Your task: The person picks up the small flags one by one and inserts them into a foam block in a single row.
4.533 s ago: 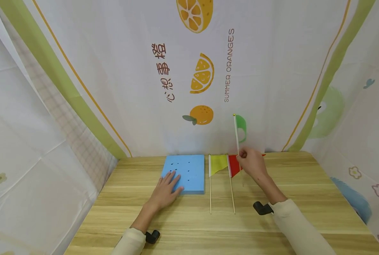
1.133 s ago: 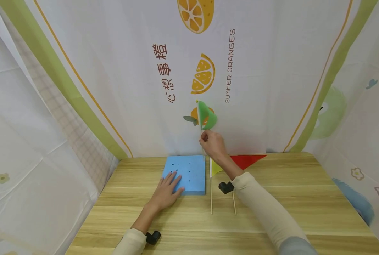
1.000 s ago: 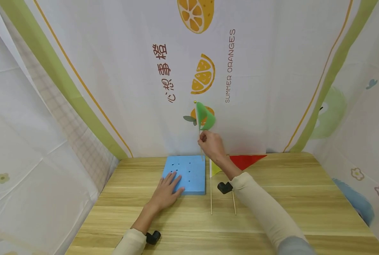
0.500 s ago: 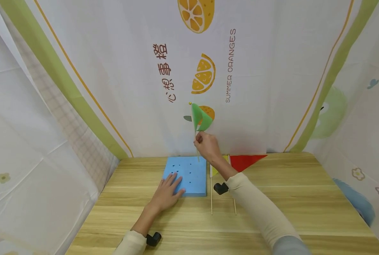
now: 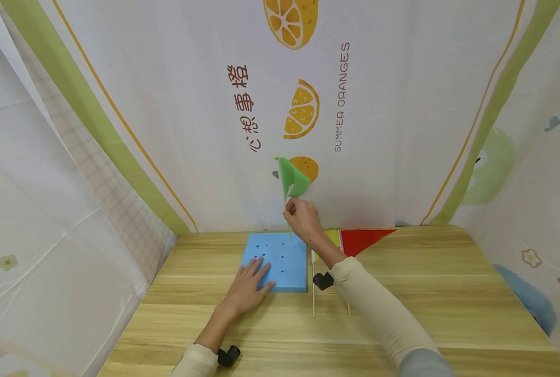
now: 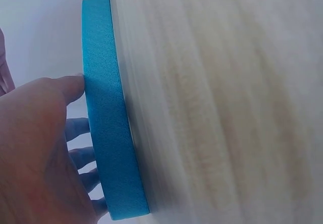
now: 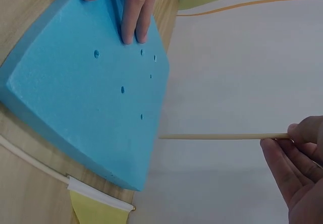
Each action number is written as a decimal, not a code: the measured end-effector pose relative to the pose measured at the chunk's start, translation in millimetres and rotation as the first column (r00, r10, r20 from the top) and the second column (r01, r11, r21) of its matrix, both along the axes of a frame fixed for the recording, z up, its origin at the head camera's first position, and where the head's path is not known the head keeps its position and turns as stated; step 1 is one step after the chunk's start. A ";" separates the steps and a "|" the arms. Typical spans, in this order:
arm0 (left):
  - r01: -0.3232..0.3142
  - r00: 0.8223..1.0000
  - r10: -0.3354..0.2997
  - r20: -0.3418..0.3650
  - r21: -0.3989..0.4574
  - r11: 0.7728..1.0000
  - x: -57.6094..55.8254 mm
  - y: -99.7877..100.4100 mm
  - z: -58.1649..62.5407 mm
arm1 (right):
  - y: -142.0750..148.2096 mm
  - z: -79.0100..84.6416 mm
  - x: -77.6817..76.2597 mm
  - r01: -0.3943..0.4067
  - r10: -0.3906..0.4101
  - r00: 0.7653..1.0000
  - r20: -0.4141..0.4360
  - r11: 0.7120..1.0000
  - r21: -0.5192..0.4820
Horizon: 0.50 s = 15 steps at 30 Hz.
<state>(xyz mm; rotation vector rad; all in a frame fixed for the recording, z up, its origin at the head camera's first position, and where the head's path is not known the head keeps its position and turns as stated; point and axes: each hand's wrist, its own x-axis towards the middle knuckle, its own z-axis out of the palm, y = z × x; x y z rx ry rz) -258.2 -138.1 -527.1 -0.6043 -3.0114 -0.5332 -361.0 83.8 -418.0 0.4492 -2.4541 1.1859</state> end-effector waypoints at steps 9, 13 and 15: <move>-0.002 1.000 0.002 0.003 0.012 1.000 -0.8 -0.3 -1.6 | -9.0 -7.5 -1.8 0.001 -0.001 1.000 -0.004 1.000 -0.001; -0.004 1.000 0.004 0.001 0.008 1.000 -2.0 -0.3 -2.5 | -13.3 -11.6 -3.8 0.009 -0.009 1.000 -0.007 1.000 0.001; -0.006 1.000 0.006 0.003 0.002 1.000 -1.9 -0.5 -3.2 | -15.4 -14.3 -4.6 0.012 -0.012 1.000 -0.013 1.000 -0.001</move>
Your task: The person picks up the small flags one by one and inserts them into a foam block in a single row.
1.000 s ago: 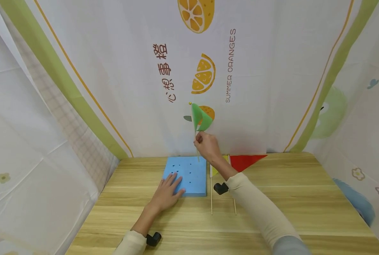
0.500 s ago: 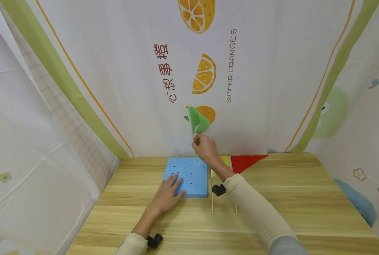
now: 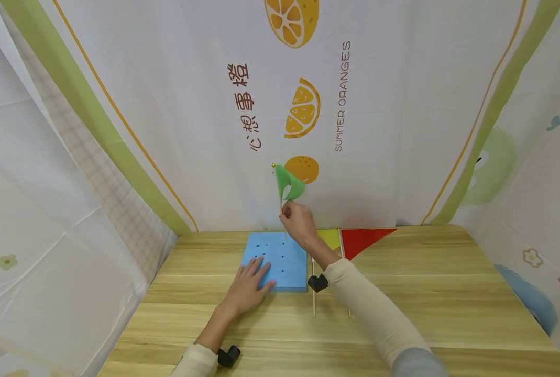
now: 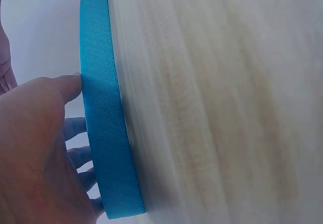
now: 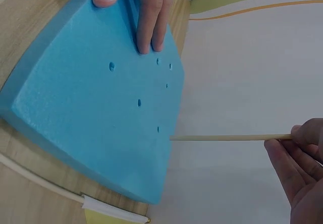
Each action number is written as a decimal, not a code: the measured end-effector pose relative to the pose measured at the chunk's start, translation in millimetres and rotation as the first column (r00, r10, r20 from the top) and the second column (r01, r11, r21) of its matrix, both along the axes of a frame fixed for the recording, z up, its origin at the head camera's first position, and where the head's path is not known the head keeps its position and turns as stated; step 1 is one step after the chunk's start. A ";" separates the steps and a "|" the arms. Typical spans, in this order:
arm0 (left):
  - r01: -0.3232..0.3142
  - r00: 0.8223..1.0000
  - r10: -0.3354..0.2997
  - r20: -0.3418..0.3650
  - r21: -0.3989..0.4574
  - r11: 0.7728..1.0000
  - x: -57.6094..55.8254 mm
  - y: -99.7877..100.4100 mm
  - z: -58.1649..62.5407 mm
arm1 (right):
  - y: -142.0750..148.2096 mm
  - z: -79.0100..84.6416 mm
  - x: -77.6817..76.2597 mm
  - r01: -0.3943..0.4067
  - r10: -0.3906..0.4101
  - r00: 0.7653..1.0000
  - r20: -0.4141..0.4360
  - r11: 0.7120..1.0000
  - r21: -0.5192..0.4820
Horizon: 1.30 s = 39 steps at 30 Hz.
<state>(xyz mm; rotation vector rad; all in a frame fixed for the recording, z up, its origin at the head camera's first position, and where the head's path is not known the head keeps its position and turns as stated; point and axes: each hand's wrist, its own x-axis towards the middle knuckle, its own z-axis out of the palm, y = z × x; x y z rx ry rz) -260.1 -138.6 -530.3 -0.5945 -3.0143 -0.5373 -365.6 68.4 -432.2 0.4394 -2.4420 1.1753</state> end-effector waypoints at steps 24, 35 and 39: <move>-0.006 1.000 0.006 -0.003 0.011 1.000 2.1 0.5 -0.2 | -12.2 -19.3 -4.2 0.035 -0.035 0.999 0.039 0.999 0.017; -0.002 1.000 0.002 -0.003 0.011 1.000 2.4 0.0 1.1 | -15.2 -26.6 -7.9 0.029 -0.031 0.998 0.057 0.999 0.033; -0.006 1.000 0.005 0.004 0.007 1.000 2.6 0.2 0.8 | -15.7 -26.9 -7.4 0.033 -0.035 0.998 0.052 0.999 0.037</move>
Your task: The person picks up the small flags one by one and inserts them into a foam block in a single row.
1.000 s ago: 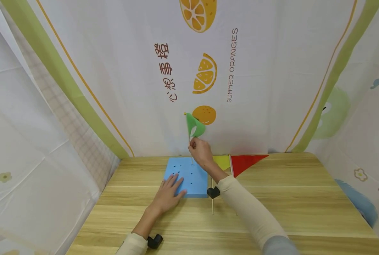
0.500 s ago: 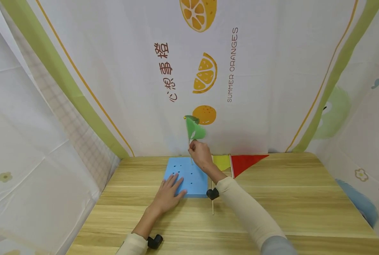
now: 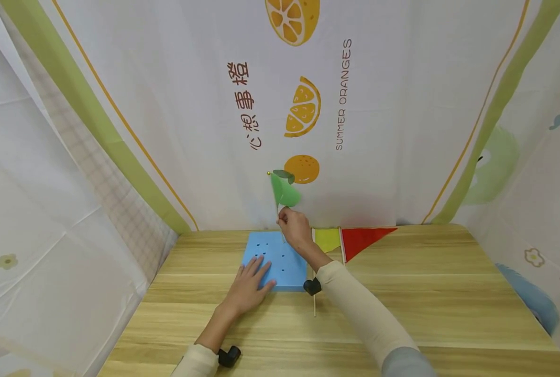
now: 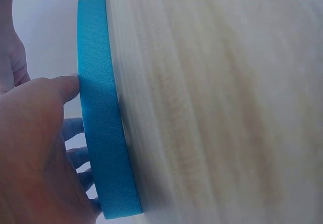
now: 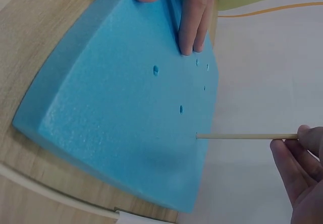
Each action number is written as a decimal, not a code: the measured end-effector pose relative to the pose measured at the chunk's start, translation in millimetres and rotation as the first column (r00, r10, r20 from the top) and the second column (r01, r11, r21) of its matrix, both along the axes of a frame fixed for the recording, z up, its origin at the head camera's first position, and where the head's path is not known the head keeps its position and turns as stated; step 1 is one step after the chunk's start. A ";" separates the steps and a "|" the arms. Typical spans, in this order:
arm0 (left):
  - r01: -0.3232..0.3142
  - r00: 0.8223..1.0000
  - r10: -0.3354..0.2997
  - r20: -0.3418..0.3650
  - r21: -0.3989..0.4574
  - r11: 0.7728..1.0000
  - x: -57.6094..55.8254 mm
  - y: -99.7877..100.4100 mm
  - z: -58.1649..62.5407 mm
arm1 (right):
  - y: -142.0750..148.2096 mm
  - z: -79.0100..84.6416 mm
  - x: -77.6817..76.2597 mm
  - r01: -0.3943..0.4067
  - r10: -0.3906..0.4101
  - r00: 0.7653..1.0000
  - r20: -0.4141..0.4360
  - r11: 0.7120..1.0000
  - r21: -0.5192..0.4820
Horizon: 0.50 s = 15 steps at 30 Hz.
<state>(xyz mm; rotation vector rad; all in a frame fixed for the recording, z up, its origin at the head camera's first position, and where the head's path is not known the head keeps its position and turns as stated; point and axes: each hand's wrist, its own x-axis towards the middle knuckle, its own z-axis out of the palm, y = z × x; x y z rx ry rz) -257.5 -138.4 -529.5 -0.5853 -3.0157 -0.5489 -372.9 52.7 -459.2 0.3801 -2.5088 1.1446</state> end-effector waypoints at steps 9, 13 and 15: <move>-0.004 1.000 0.004 0.004 0.005 1.000 -1.2 0.1 -2.2 | 1.2 -0.8 1.1 0.006 -0.006 1.000 0.016 1.000 0.014; -0.002 1.000 0.002 0.000 0.010 1.000 -0.5 0.4 -1.6 | 3.9 -1.2 2.5 0.000 0.000 1.000 0.029 1.000 0.011; -0.002 1.000 0.002 0.003 0.008 1.000 -0.3 0.6 -1.1 | 5.3 -0.9 3.6 -0.006 0.006 1.000 0.031 1.000 0.008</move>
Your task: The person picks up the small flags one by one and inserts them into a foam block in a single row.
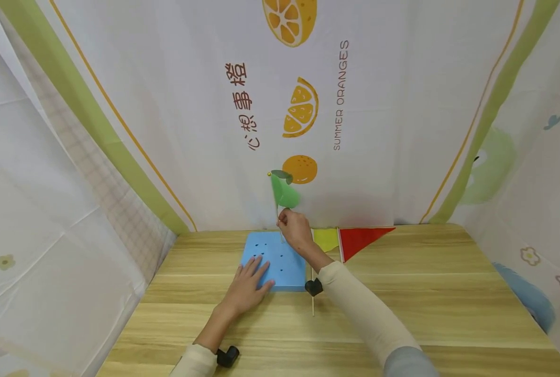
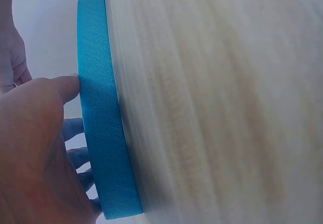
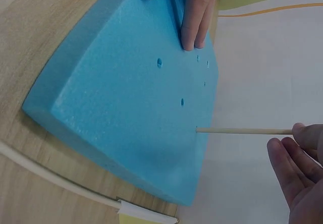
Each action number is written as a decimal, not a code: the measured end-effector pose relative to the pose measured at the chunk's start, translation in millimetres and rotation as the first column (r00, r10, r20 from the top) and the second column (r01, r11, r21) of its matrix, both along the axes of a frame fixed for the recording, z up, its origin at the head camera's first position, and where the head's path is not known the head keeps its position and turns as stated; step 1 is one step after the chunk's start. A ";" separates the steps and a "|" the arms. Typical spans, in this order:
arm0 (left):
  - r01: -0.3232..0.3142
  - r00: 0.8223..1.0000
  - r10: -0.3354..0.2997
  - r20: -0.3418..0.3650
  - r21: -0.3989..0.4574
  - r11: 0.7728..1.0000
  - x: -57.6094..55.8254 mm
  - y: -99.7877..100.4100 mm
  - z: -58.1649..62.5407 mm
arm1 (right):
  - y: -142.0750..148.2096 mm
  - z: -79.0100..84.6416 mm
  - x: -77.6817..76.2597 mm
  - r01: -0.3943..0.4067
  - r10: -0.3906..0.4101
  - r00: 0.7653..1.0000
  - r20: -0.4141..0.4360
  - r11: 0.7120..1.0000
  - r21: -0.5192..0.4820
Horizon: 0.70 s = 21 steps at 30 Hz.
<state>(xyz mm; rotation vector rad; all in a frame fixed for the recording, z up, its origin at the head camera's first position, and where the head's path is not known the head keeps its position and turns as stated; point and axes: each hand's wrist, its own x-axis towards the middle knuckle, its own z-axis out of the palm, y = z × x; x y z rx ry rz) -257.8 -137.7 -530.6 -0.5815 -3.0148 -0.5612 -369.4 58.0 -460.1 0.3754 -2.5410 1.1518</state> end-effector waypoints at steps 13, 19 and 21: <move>0.005 1.000 -0.005 -0.003 -0.005 1.000 -1.5 0.6 0.8 | 23.6 5.1 10.3 -0.022 0.022 1.000 0.000 1.000 0.013; 0.010 1.000 -0.010 -0.008 0.006 1.000 -0.5 0.3 0.1 | 43.1 7.0 17.6 -0.033 0.033 0.999 -0.009 0.999 0.007; 0.008 1.000 -0.007 -0.011 0.006 1.000 0.2 0.0 -0.1 | 50.6 7.6 20.7 -0.039 0.039 0.999 -0.010 0.999 0.005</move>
